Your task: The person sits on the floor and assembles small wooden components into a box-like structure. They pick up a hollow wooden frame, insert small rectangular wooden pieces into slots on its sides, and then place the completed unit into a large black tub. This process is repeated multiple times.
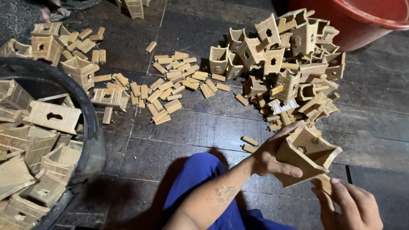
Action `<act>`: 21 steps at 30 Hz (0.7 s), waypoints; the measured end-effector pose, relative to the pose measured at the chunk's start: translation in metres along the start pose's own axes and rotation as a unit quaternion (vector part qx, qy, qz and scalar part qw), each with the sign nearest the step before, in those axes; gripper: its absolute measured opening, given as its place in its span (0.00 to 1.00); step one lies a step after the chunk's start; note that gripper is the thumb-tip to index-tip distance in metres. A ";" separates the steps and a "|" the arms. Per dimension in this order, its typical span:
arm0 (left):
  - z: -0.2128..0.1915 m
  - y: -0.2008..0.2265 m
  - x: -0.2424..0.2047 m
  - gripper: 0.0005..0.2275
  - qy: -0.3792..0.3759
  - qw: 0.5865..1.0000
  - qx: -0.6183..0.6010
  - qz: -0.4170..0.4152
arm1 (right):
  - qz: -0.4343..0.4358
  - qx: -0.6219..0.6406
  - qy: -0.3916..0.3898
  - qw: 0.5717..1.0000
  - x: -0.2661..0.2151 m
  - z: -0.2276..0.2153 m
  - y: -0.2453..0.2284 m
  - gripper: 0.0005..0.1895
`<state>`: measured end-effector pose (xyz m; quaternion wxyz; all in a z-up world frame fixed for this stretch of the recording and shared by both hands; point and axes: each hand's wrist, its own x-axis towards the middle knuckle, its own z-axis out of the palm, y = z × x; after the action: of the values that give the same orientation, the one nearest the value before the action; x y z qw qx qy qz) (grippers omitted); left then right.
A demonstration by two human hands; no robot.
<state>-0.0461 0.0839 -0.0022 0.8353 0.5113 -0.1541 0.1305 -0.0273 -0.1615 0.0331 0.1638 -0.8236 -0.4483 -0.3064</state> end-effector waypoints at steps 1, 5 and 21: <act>0.000 0.000 0.000 0.53 0.008 0.999 0.031 0.005 | -0.025 0.006 0.024 0.999 0.000 0.003 0.003 0.17; 0.003 -0.017 0.002 0.49 -0.059 0.994 -0.081 0.042 | 0.010 0.010 0.004 1.000 -0.013 -0.002 0.005 0.14; -0.012 -0.083 -0.001 0.30 -0.044 0.982 -0.137 -0.123 | -0.057 -0.040 -0.064 0.996 -0.003 -0.031 0.018 0.25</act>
<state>-0.0143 0.0574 -0.0754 0.8997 0.4120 -0.1433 -0.0188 -0.0250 -0.1904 0.0547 0.0841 -0.8205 -0.4915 -0.2795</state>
